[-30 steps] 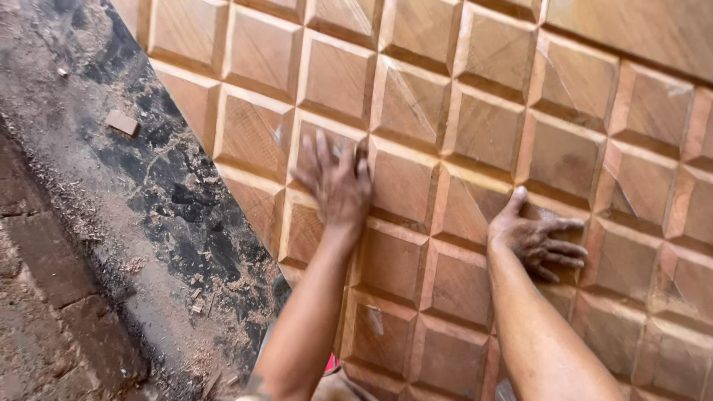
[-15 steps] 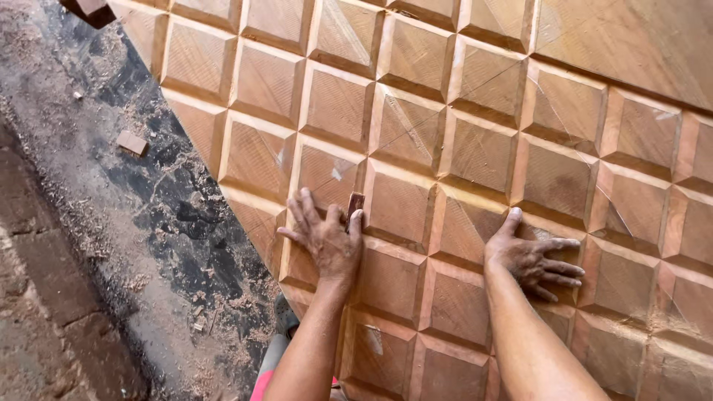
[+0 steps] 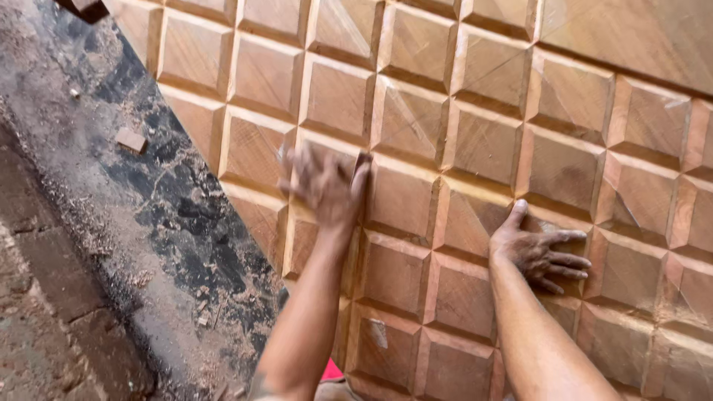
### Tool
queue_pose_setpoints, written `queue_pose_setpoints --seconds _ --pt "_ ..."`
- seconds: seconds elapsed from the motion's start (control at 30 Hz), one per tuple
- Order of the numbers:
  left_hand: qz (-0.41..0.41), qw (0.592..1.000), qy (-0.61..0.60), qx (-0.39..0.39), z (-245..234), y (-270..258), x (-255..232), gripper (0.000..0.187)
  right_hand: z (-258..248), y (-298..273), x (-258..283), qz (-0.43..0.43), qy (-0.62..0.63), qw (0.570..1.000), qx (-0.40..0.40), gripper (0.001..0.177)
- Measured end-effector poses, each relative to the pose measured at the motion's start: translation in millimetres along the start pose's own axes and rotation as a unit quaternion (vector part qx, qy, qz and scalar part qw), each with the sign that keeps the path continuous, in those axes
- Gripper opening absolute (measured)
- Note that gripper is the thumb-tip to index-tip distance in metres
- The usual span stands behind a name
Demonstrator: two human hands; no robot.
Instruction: The person sands a large wooden panel featuring a geometric, three-dimensional grid pattern. Using a small sanding block held in the right hand, they rub the surface of the raised squares and recessed areas to smooth the wood. The left hand is used to stabilize the panel during the process.
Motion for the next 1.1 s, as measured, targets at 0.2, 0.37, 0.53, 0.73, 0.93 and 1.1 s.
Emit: queue_pose_setpoints --seconds 0.2,0.37,0.53,0.73,0.93,1.1 --pt "-0.005 0.997 0.001 -0.074 -25 -45 3 0.058 -3 -2 4 -0.006 0.016 1.0 -0.006 0.127" --pt "0.03 0.998 0.057 -0.01 -9 -24 -6 0.072 3 3 1 0.001 0.009 1.0 -0.015 0.126" --pt "0.064 0.989 0.121 -0.056 -9 -3 -20 0.089 -3 0 1 -0.006 0.011 1.0 -0.013 0.127" --pt "0.052 0.994 0.057 -0.08 -28 -38 -15 0.089 -7 -4 7 -0.015 0.034 0.999 -0.006 0.13" --pt "0.069 0.994 0.022 -0.081 -6 10 -14 0.095 -3 -3 -3 0.01 0.018 1.0 0.001 0.131" --pt "0.076 0.995 0.046 -0.041 -19 -40 -21 0.084 -1 1 5 0.006 0.021 1.0 -0.001 0.132"
Point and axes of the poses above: each hand's wrist, its own y-axis towards the middle knuckle, its own z-axis out of the palm, x = y × z, the point moved 10 cm from there along y, towards the middle knuckle, and after that the axes turned 10 degrees about z, right-handed, at the moved point
